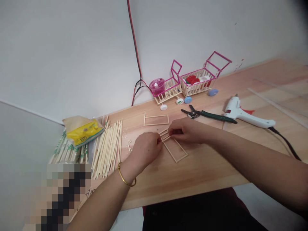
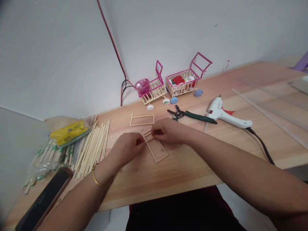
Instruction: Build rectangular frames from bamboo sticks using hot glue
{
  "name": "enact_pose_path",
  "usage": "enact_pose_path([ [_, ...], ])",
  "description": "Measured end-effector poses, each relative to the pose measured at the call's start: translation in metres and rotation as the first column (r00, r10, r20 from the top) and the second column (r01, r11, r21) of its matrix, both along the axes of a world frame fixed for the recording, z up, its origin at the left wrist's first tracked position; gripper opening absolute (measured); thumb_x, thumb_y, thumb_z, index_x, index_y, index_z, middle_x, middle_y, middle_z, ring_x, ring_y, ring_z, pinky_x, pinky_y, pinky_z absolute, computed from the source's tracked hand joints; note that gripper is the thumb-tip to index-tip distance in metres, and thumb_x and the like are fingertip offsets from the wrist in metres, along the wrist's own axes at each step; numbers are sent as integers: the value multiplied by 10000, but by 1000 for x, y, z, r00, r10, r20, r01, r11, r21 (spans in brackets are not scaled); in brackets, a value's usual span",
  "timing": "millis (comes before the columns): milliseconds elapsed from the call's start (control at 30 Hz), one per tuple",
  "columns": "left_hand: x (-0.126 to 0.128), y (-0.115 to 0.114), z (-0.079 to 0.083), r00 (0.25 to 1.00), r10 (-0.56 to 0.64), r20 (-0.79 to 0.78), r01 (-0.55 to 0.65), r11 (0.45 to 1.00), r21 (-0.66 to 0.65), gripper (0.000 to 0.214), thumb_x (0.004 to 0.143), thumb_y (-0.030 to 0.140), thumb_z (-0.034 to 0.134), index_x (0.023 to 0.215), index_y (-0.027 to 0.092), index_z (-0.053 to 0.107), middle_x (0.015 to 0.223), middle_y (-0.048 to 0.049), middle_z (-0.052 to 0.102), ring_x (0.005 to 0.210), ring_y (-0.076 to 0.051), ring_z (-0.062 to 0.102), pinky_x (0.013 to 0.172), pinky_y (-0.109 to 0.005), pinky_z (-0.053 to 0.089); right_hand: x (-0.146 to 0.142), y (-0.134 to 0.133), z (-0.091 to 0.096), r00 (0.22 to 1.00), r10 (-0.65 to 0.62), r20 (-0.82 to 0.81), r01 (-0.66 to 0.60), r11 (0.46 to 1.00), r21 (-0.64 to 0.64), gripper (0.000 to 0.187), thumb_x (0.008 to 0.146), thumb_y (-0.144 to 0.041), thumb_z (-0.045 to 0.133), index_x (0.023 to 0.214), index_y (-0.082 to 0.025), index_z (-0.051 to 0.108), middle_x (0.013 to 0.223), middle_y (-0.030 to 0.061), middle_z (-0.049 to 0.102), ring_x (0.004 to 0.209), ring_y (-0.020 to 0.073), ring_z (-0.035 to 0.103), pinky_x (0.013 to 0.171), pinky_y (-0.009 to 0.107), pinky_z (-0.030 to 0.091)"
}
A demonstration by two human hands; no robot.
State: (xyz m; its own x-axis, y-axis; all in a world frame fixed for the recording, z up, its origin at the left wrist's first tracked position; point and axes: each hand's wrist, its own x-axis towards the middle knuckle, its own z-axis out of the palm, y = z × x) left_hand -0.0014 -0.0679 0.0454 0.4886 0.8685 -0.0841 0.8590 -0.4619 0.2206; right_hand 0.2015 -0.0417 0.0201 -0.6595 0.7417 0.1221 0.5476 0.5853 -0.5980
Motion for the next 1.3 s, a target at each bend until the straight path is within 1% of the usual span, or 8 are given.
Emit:
enact_pose_path([
  [167,4,-2,-3,1000,5,-20,-5,1000,16,196,798,216,467,763,184,657,747,-43,673,689,-182,578,607,-286,376,0,-2,3,1000,-1,10,2,1000,-11,95,726,-139,529,743,-165,619,724,16,615,645,119,511,586,227,362],
  [400,8,-1,-1,999,31,-41,-30,999,9,210,799,204,445,744,181,646,741,-48,667,680,-184,574,605,-289,375,1,0,-1,1000,-8,-9,8,1000,-15,100,727,-147,535,764,-166,626,726,10,618,631,108,508,578,222,370],
  [533,8,-1,-1,999,25,-36,-25,1000,5,207,797,202,443,742,180,640,737,-46,666,678,-182,573,608,-288,375,2,0,0,998,-57,-7,56,997,-61,122,729,-162,541,811,-158,631,708,12,617,616,110,510,566,223,379],
  [667,7,-1,-2,999,13,-34,-12,1000,16,186,783,203,455,737,183,634,739,-41,664,686,-184,571,604,-288,370,4,0,4,995,-96,1,96,994,-53,146,731,-152,527,822,-162,640,698,13,613,626,119,512,570,231,378],
  [867,8,0,-2,999,9,-51,-8,1000,25,186,783,201,446,736,188,625,736,-36,658,681,-179,565,607,-287,368,3,1,3,998,-59,15,59,997,-51,148,712,-138,524,807,-169,633,695,8,611,623,119,510,563,231,368],
  [1300,7,-2,-1,999,-6,-53,7,1000,22,179,786,206,448,754,187,623,755,-40,653,688,-179,568,620,-288,394,2,0,1,997,-52,53,53,998,-22,128,718,-157,505,767,-171,622,708,13,622,627,121,507,567,234,351],
])
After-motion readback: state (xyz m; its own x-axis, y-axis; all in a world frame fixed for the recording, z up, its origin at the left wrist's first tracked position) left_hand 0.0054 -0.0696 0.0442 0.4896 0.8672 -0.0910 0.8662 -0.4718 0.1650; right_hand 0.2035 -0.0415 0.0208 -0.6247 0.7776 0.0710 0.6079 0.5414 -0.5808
